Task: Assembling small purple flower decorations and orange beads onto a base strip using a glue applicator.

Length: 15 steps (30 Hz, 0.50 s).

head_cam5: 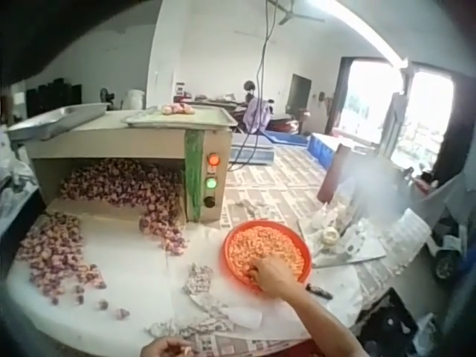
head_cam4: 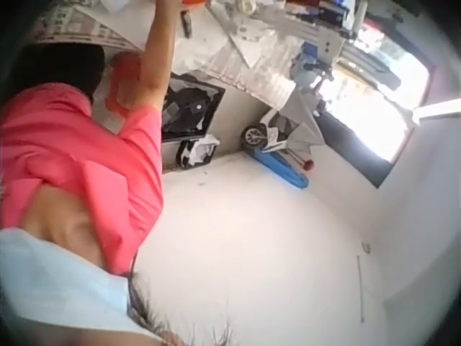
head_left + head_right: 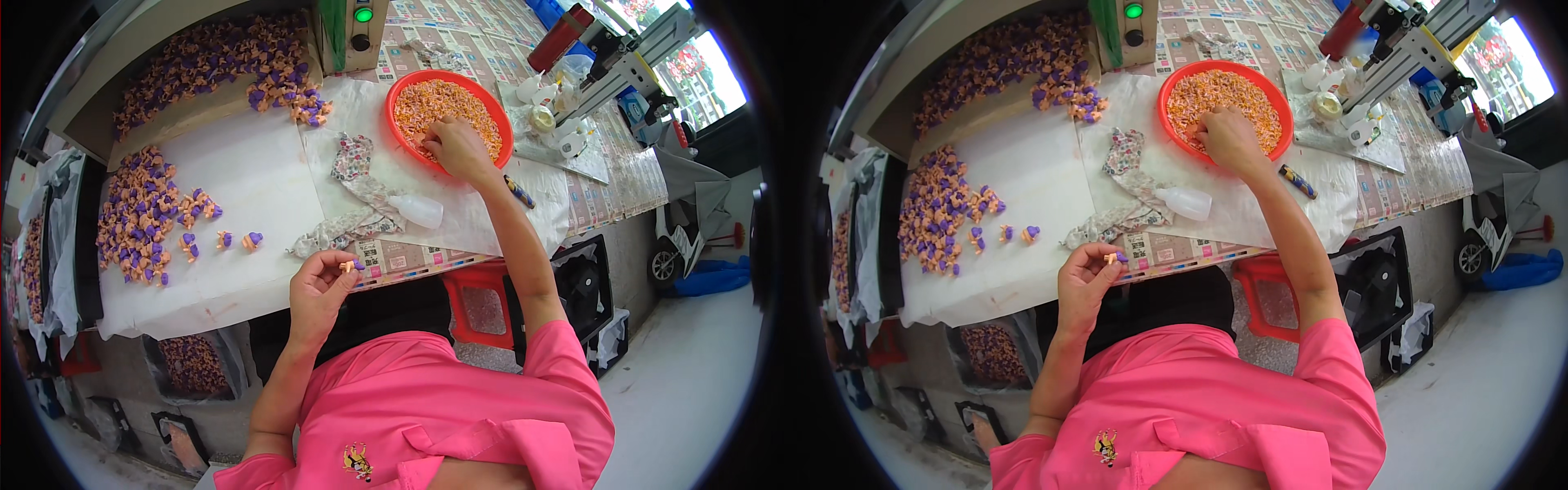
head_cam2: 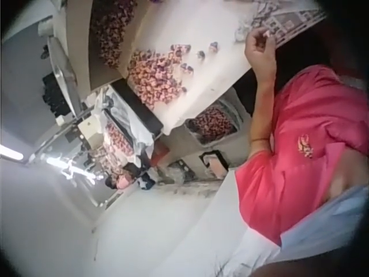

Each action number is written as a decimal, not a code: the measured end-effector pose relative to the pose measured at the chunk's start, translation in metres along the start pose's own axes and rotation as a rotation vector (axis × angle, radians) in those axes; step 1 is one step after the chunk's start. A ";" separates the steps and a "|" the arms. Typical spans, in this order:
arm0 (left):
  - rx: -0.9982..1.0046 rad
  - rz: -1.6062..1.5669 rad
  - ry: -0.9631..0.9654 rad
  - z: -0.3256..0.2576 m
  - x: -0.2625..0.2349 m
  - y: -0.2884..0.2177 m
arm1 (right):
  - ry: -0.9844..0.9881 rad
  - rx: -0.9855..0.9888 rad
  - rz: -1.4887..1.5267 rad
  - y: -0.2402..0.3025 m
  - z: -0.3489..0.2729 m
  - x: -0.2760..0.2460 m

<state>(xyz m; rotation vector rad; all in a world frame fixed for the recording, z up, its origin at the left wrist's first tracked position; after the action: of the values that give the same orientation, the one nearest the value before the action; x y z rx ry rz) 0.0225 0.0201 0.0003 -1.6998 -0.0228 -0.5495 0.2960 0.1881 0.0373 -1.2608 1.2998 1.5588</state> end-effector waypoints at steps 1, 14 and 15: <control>0.000 -0.001 -0.001 0.000 -0.001 0.000 | 0.000 -0.001 -0.001 -0.001 0.001 0.003; 0.014 -0.004 0.006 -0.002 -0.003 -0.001 | -0.120 -0.107 0.177 0.009 0.004 -0.006; 0.015 -0.007 0.004 -0.002 -0.002 -0.001 | -0.136 -0.140 0.171 0.010 0.008 -0.005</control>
<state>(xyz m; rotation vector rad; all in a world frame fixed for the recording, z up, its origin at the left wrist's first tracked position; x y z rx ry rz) 0.0196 0.0189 0.0007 -1.6843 -0.0298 -0.5565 0.2865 0.1937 0.0451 -1.1294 1.2558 1.8510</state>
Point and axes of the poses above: each hand's wrist, its own z-axis towards the middle knuckle, its own x-axis out of the palm, y = z × x, the point moved 2 cm from there along z, towards the middle knuckle, and after that the axes turned 9 degrees about y, right-handed, at the moved point
